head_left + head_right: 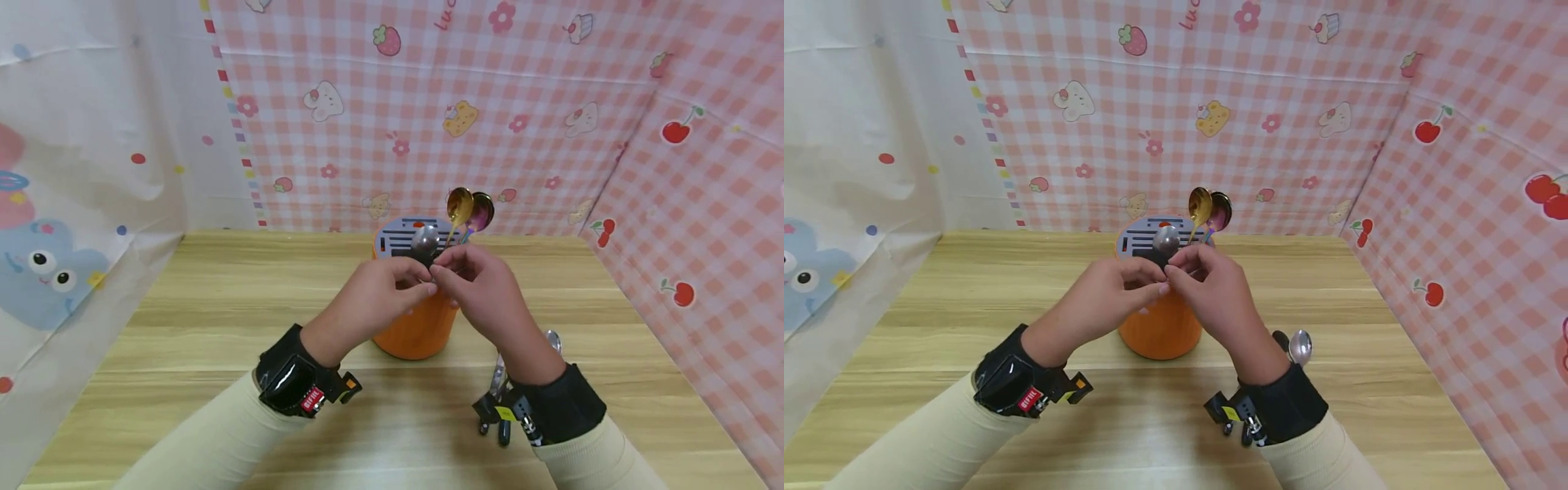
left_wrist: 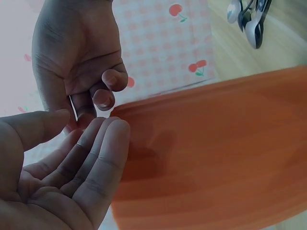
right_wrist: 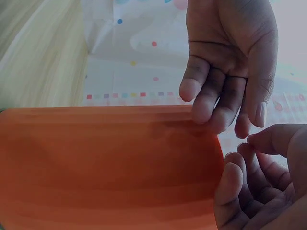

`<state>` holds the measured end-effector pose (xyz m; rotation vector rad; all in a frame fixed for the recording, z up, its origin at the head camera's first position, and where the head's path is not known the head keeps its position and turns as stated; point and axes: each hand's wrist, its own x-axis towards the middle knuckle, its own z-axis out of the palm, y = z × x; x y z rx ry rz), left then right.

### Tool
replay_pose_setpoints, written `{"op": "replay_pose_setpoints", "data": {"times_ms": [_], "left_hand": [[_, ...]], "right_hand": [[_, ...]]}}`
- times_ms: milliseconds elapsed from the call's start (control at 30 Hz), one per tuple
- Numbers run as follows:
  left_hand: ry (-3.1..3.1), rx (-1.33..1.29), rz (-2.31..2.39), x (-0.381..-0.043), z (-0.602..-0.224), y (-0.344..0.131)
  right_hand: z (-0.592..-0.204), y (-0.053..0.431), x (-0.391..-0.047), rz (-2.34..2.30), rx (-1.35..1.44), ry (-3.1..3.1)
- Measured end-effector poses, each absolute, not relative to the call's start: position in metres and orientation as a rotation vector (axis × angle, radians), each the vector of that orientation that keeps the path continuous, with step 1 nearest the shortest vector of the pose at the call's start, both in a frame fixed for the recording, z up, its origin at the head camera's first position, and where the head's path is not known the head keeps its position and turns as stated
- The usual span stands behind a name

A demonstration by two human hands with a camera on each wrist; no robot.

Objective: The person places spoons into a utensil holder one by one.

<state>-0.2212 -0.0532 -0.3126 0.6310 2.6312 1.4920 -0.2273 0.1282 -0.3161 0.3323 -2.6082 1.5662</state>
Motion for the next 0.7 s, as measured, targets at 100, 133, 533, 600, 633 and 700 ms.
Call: {"op": "replay_pose_setpoints", "data": {"times_ms": [100,133,533,600,633,700], "left_hand": [[2.609,0.632,1.471,-0.222,-0.319,-0.048],[2.595,0.635,1.473,-0.222,-0.321,-0.046],[2.664,0.710,1.296,-0.222,-0.357,-0.017],[2.625,0.702,1.312,-0.222,-0.366,-0.012],[2.598,0.693,1.328,-0.222,-0.370,-0.010],[2.552,0.677,1.347,-0.223,-0.380,-0.004]], "right_hand": [[-0.321,0.134,-0.225,1.583,0.311,-2.626],[-0.323,0.136,-0.224,1.585,0.307,-2.631],[-0.358,0.163,-0.215,1.513,0.168,-2.735],[-0.366,0.168,-0.213,1.496,0.142,-2.743],[-0.369,0.171,-0.212,1.494,0.124,-2.749],[-0.377,0.177,-0.210,1.491,0.087,-2.756]]}}
